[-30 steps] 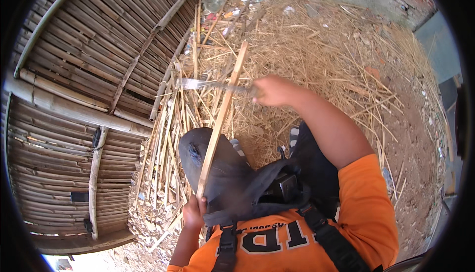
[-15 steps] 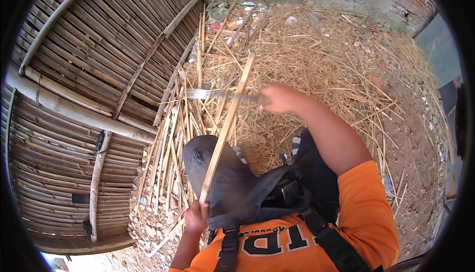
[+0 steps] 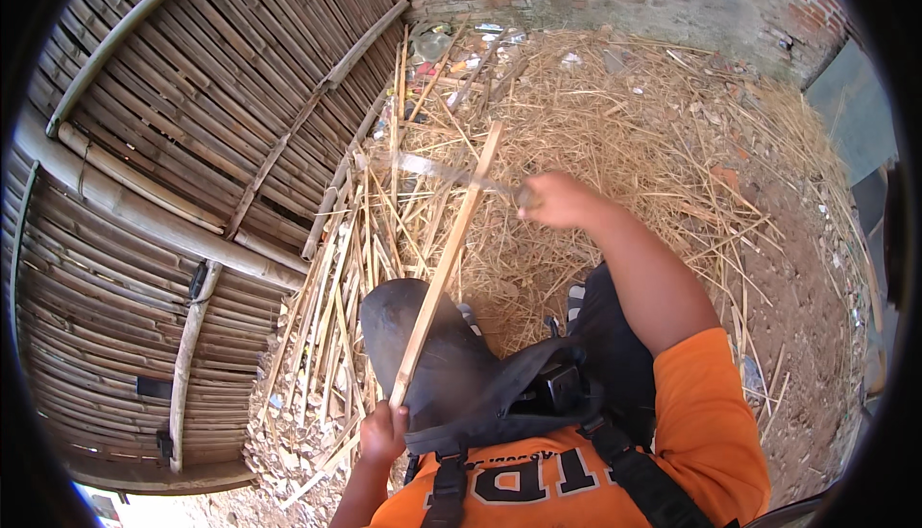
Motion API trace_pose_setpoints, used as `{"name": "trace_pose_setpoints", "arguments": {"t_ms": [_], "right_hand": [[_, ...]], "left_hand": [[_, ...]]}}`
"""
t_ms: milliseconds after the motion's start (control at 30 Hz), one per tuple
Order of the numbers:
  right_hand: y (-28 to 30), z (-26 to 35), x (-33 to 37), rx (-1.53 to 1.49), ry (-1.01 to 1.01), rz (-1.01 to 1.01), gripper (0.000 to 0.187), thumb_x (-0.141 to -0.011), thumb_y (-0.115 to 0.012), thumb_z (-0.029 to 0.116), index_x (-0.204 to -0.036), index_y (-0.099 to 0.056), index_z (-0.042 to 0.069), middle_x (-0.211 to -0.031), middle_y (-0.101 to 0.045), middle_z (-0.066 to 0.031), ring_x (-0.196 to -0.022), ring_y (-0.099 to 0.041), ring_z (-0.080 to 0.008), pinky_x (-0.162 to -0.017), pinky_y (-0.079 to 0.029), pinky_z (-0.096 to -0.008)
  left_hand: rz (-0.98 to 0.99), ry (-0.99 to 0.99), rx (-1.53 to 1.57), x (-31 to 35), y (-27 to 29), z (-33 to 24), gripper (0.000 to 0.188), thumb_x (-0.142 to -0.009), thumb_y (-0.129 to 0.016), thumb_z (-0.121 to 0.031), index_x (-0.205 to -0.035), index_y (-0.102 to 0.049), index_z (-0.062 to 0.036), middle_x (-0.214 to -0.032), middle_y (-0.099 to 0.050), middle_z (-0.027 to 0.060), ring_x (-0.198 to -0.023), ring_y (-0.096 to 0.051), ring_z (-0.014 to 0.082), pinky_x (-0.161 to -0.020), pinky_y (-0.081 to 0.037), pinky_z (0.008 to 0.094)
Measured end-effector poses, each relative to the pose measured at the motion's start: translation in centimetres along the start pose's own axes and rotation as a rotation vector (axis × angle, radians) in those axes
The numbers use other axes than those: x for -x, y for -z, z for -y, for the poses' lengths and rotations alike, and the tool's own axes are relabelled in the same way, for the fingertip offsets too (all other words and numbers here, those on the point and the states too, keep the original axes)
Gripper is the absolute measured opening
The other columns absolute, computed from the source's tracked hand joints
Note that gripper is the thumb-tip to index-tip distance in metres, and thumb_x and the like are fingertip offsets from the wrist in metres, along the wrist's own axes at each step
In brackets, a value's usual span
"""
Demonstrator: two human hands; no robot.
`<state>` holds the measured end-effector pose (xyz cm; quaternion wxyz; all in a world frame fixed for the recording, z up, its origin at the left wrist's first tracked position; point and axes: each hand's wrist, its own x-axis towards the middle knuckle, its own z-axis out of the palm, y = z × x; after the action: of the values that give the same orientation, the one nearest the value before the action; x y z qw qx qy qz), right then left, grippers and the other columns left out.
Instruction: The person thins a bamboo strip by shaving it with a knife. They repeatedly pull the strip through the blade while holding it with one hand.
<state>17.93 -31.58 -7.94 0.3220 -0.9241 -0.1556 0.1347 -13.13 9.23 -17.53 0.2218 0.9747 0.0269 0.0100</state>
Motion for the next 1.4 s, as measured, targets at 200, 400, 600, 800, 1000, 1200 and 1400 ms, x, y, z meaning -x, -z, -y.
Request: {"name": "trace_pose_setpoints", "arguments": {"t_ms": [200,400,600,800,1000,1200,1400], "right_hand": [[-3.5,6.9,2.8,0.51,0.387,0.271,0.016,-0.089,-0.073,0.022,-0.104,-0.071,0.016,-0.086,-0.073,-0.0091,-0.083,-0.071,-0.023,-0.079,-0.057,-0.0432],[0.7,-1.9,-2.0,-0.072,-0.169,-0.108,0.025,-0.093,-0.07,0.023,-0.11,-0.07,0.004,-0.094,-0.071,-0.015,-0.089,-0.069,-0.0225,-0.082,-0.057,-0.0401],[-3.4,2.3,0.4,0.229,0.173,0.122,0.02,-0.087,-0.073,0.023,-0.103,-0.073,0.011,-0.086,-0.071,-0.0112,-0.085,-0.071,-0.026,-0.076,-0.056,-0.0432],[-2.8,0.6,0.5,0.214,0.234,0.153,0.02,-0.087,-0.074,0.023,-0.101,-0.071,0.009,-0.093,-0.071,-0.0131,-0.09,-0.071,-0.0278,-0.08,-0.056,-0.0454],[1.7,-0.8,-0.5,-0.111,-0.211,-0.07,0.026,-0.096,-0.069,0.028,-0.106,-0.068,0.005,-0.099,-0.071,-0.0132,-0.088,-0.068,-0.0197,-0.082,-0.056,-0.0409],[-1.8,4.1,3.2,0.382,0.307,0.236,0.014,-0.092,-0.071,0.024,-0.098,-0.071,0.013,-0.086,-0.071,-0.0075,-0.082,-0.069,-0.0216,-0.075,-0.055,-0.0422],[1.4,-0.6,0.7,0.274,0.079,-0.032,0.014,-0.09,-0.072,0.025,-0.098,-0.071,0.013,-0.083,-0.07,-0.0077,-0.077,-0.069,-0.0228,-0.07,-0.054,-0.0429]], "left_hand": [[-0.033,-0.014,0.054,0.2,0.8,-1.3,0.033,-0.1,-0.062,-0.03,-0.081,-0.054,-0.0031,-0.061,-0.061,0.0204,-0.057,-0.062,0.0446,-0.051,-0.047,0.0499],[0.006,0.001,-0.024,0.1,0.3,0.0,0.036,-0.1,-0.061,-0.033,-0.082,-0.052,-0.0028,-0.059,-0.059,0.022,-0.056,-0.06,0.0474,-0.05,-0.044,0.0522],[-0.009,-0.018,0.011,0.3,0.3,-0.3,0.039,-0.101,-0.059,-0.037,-0.084,-0.052,-0.0028,-0.061,-0.059,0.0221,-0.059,-0.062,0.047,-0.053,-0.046,0.0518],[0.005,0.012,0.038,0.5,0.2,-0.3,0.042,-0.1,-0.062,-0.039,-0.082,-0.05,-0.003,-0.061,-0.059,0.0226,-0.059,-0.061,0.0477,-0.053,-0.046,0.052],[-0.006,0.052,-0.113,0.2,0.6,-0.9,0.04,-0.097,-0.067,-0.037,-0.082,-0.051,-0.003,-0.062,-0.059,0.0232,-0.06,-0.06,0.0487,-0.054,-0.046,0.0539],[-0.107,0.093,-0.158,1.3,0.9,-3.1,0.036,-0.095,-0.07,-0.035,-0.084,-0.056,-0.005,-0.061,-0.061,0.0201,-0.056,-0.063,0.0425,-0.052,-0.047,0.0508],[-0.166,0.18,-0.184,2.5,-0.2,-1.8,0.033,-0.089,-0.078,-0.036,-0.088,-0.065,-0.0061,-0.064,-0.065,0.0173,-0.057,-0.067,0.037,-0.05,-0.049,0.0449]]}}
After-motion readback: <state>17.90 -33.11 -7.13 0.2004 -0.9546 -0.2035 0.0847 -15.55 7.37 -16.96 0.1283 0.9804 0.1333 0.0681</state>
